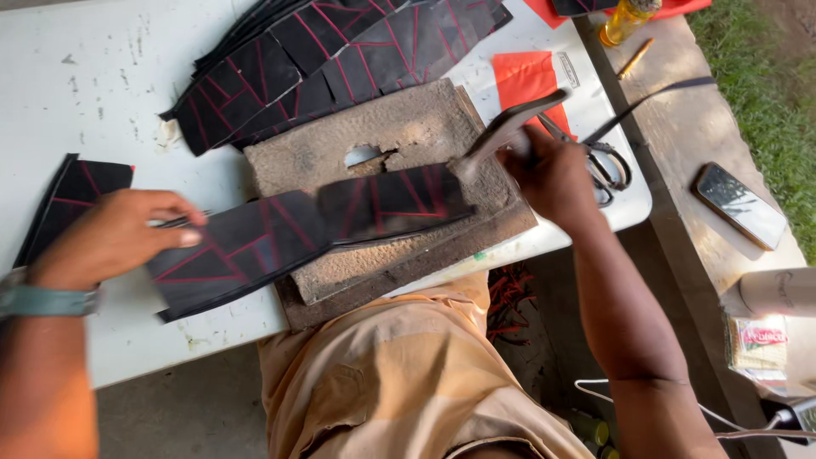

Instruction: The person uses a hammer and a metal punch to drive fasteners into black wallets with red stitching on a white table. They repeatedly position each wallet on a worn foam block, strike the punch, and then inspect the zipper before moving to the next wallet.

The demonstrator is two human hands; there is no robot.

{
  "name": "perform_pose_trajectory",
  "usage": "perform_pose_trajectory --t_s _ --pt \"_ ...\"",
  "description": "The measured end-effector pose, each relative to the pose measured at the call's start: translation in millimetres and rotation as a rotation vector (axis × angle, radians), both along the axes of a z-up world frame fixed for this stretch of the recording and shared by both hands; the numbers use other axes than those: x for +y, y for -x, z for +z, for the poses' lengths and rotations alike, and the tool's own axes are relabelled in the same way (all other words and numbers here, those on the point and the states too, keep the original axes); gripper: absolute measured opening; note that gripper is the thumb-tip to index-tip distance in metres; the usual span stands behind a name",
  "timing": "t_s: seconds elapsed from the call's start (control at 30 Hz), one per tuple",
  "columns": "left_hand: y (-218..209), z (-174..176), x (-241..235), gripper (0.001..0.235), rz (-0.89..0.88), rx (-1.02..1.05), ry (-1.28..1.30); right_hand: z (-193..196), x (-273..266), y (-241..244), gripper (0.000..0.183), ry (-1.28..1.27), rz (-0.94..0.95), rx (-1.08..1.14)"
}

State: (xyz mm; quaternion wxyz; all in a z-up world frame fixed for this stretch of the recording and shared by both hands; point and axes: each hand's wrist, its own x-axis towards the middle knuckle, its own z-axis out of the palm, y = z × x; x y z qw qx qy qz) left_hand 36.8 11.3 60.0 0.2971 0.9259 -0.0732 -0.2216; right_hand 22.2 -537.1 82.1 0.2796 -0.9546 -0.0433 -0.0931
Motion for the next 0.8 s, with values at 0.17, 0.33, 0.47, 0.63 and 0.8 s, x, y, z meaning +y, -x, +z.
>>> perform_pose_trajectory --t_s 0.17,0.33,0.47,0.63,0.8 --pt "12 26 1 0.029 0.171 0.062 -0.363 -5 -43 13 0.025 -0.164 -0.028 -0.037" --pt "15 33 -18 0.030 0.268 -0.276 -0.283 -22 -61 25 0.023 -0.587 -0.202 0.273" --pt "6 16 -25 0.055 0.199 -0.421 -0.127 -32 -67 25 0.021 -0.581 -0.229 0.306" --pt "8 9 -50 0.033 0.233 -0.489 0.125 -37 -73 20 0.019 -0.620 -0.212 0.306" --pt "2 -35 -182 0.020 0.182 -0.040 1.060 -34 -66 14 0.019 -0.700 -0.147 0.256"
